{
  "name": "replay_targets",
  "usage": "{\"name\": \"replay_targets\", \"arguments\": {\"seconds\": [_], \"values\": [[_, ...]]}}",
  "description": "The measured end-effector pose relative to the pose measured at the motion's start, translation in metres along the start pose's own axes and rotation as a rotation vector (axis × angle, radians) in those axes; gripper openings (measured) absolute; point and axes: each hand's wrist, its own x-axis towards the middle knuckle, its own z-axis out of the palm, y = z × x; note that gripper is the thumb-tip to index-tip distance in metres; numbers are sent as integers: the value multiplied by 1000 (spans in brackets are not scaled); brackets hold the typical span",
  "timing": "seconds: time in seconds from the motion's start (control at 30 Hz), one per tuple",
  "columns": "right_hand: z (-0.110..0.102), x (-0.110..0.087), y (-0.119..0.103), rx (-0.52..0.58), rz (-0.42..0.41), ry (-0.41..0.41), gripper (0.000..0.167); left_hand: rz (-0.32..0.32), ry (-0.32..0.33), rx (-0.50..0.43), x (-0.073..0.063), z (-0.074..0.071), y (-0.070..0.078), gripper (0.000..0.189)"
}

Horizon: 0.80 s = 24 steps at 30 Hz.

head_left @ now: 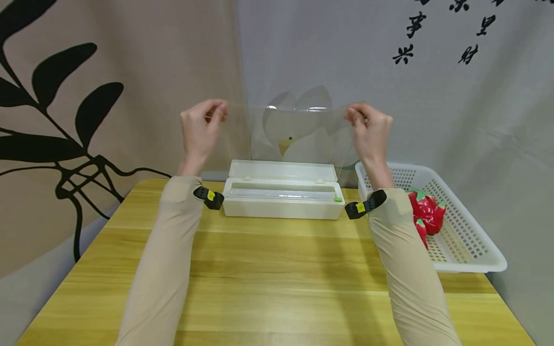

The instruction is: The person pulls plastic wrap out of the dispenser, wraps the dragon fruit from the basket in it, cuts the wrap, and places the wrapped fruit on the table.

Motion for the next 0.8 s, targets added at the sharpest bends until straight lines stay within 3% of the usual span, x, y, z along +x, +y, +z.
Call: {"name": "replay_targets", "arguments": {"seconds": [0.2,0.57,0.8], "values": [[-4,4,-6,11,-1,14,25,3,24,-14,4,-3,6,22],[-10,9,-13,74,-25,54,22,68,65,-52,8,-8,14,23],[-14,12,-21,67,-3,69,24,79,75,-30,9,-13,22,25]]}}
